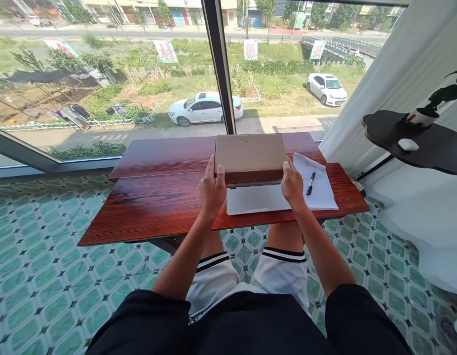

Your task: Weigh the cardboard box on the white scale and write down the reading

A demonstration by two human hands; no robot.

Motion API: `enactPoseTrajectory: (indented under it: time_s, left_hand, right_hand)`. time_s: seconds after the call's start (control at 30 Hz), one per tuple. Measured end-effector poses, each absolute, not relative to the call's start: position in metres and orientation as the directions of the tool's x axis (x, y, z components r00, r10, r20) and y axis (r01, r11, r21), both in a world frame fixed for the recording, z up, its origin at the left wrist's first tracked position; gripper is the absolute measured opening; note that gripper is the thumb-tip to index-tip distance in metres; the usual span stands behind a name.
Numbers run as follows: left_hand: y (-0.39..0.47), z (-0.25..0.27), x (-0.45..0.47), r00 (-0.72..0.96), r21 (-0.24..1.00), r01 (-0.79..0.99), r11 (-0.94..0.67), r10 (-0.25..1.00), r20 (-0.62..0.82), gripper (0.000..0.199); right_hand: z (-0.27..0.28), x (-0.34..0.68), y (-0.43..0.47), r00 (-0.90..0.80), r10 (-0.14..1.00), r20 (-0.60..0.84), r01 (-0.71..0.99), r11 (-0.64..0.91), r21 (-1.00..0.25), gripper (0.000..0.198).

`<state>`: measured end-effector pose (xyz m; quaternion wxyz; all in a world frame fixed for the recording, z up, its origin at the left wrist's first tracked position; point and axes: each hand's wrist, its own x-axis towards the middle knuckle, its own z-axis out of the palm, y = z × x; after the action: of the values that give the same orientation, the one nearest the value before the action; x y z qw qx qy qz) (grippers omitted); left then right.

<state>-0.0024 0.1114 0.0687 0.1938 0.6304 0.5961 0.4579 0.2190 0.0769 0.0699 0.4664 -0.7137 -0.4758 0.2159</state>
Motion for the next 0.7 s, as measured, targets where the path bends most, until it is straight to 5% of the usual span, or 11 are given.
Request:
enactPoseTrajectory:
  time_s: [0.7]
  left_hand:
    - [0.112, 0.043, 0.030, -0.008, 0.780, 0.572, -0.255, 0.949, 0.316, 0.064]
  right_hand:
    - [0.046, 0.259, 0.072, 0.556, 0.820, 0.138, 0.602, -0.283, -0.746, 0.049]
